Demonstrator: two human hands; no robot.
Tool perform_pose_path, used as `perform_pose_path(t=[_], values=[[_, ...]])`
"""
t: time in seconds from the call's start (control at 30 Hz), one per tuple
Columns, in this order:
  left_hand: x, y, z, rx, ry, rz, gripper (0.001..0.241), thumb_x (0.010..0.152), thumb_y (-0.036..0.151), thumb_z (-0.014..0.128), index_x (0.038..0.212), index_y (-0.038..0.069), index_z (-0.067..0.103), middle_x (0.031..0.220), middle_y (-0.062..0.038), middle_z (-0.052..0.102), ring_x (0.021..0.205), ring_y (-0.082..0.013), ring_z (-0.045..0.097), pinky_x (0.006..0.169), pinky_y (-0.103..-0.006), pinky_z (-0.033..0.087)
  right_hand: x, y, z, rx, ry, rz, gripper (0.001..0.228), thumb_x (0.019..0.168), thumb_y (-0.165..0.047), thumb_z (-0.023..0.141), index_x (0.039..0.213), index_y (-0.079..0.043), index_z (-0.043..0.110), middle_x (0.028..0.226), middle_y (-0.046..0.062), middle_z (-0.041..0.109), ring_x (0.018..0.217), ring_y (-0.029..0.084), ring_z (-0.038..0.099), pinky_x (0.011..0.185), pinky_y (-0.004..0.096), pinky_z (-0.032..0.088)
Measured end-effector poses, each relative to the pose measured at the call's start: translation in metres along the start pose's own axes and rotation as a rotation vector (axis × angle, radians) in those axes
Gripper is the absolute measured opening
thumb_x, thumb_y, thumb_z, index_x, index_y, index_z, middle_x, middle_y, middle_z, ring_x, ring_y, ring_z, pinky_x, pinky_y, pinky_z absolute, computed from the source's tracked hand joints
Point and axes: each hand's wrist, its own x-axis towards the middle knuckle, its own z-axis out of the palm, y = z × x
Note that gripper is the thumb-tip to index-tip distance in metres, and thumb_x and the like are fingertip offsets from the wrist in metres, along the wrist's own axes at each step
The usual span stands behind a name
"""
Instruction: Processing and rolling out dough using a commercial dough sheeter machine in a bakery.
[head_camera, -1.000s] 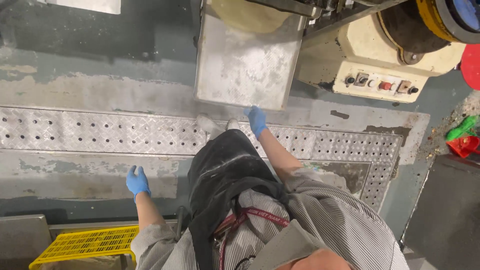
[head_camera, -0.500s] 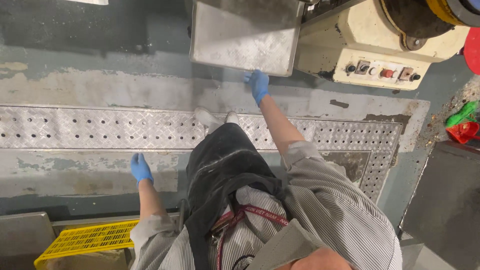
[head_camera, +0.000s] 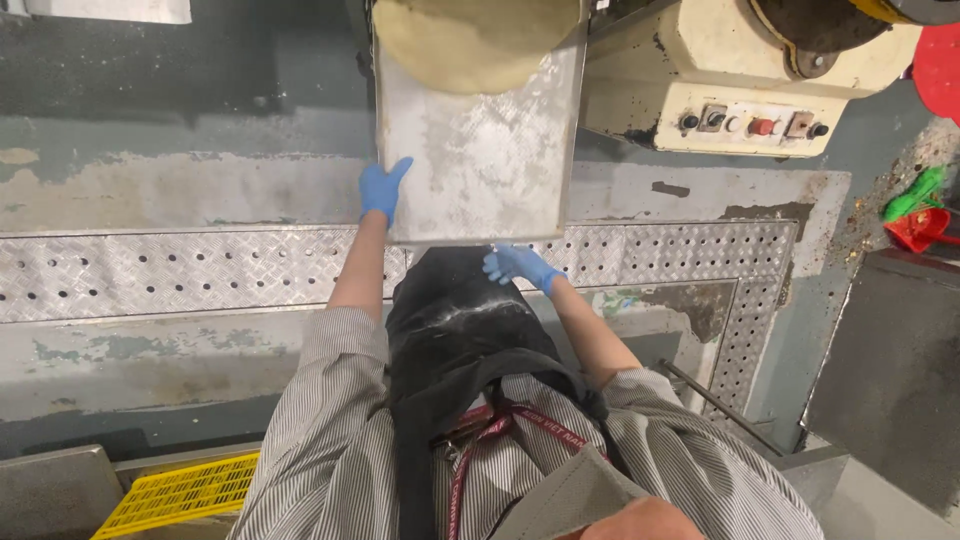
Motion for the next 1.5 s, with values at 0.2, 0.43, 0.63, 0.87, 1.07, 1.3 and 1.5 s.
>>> perform_pose_path(t=[0.2, 0.43, 0.63, 0.87, 1.07, 1.3, 1.5], values=[[-0.057, -0.026, 0.008, -0.150, 0.068, -0.055, 0.057, 0.082, 0.042, 0.088, 0.092, -0.011, 0.073, 0.085, -0.020, 0.074, 0.073, -0.0229, 0.060, 0.072, -0.0444, 0.053, 0.033, -0.082, -0.084, -0.321, 0.276, -0.263, 0.045, 0.101, -0.038, 0.051, 0.127, -0.007, 0.071, 0.118, 0.005, 0.072, 0.104, 0.014, 0.067, 0.086, 0.029, 0.056], [-0.090, -0.024, -0.004, -0.054, 0.013, -0.112, 0.062, 0.069, 0.043, 0.094, 0.101, -0.007, 0.074, 0.093, -0.018, 0.077, 0.081, -0.0285, 0.073, 0.078, -0.0413, 0.056, 0.181, -0.249, -0.133, -0.830, 0.516, -1.005, 0.048, 0.105, -0.029, 0.066, 0.142, 0.000, 0.057, 0.146, 0.020, 0.056, 0.134, 0.035, 0.054, 0.113, 0.042, 0.042], [-0.092, -0.014, -0.002, -0.100, 0.015, -0.125, 0.064, 0.070, 0.042, 0.092, 0.109, -0.005, 0.073, 0.102, -0.019, 0.077, 0.091, -0.0285, 0.074, 0.084, -0.0404, 0.056, 0.299, -0.287, -0.147, -1.109, 0.626, -0.727, 0.046, 0.104, -0.046, 0.061, 0.127, -0.008, 0.068, 0.128, 0.017, 0.069, 0.119, 0.035, 0.062, 0.106, 0.044, 0.042], [-0.083, -0.015, 0.002, -0.096, -0.018, -0.191, 0.064, 0.070, 0.046, 0.090, 0.112, -0.001, 0.076, 0.103, -0.017, 0.078, 0.093, -0.0294, 0.075, 0.086, -0.0410, 0.056, 0.113, -0.239, 0.009, -0.914, 0.481, -0.932, 0.068, 0.086, -0.045, 0.084, 0.123, 0.010, 0.068, 0.126, 0.028, 0.066, 0.115, 0.039, 0.066, 0.097, 0.046, 0.051], [-0.085, -0.013, -0.003, -0.094, -0.069, -0.235, 0.065, 0.069, 0.047, 0.089, 0.111, -0.001, 0.075, 0.105, -0.017, 0.078, 0.095, -0.0296, 0.075, 0.087, -0.0409, 0.056, 0.141, -0.306, -0.059, -0.437, 0.339, -0.561, 0.049, 0.082, -0.031, 0.084, 0.122, -0.007, 0.070, 0.123, 0.012, 0.073, 0.110, 0.022, 0.068, 0.100, 0.039, 0.055], [-0.074, -0.009, 0.003, -0.083, -0.051, -0.286, 0.071, 0.067, 0.050, 0.090, 0.110, -0.004, 0.074, 0.106, -0.020, 0.077, 0.097, -0.0334, 0.074, 0.088, -0.0425, 0.056, 0.232, -0.302, -0.088, -0.269, -0.201, 0.021, 0.045, 0.093, -0.023, 0.076, 0.133, -0.005, 0.067, 0.130, 0.008, 0.071, 0.113, 0.017, 0.070, 0.104, 0.034, 0.055], [-0.048, 0.012, 0.012, 0.049, -0.063, -0.365, 0.079, 0.068, 0.060, 0.088, 0.107, -0.007, 0.075, 0.104, -0.025, 0.075, 0.096, -0.0372, 0.074, 0.087, -0.0450, 0.056, 0.166, -0.183, -0.001, 0.438, -0.485, 0.111, 0.059, 0.083, -0.010, 0.073, 0.138, 0.005, 0.057, 0.129, 0.023, 0.069, 0.118, 0.039, 0.068, 0.106, 0.052, 0.055]])
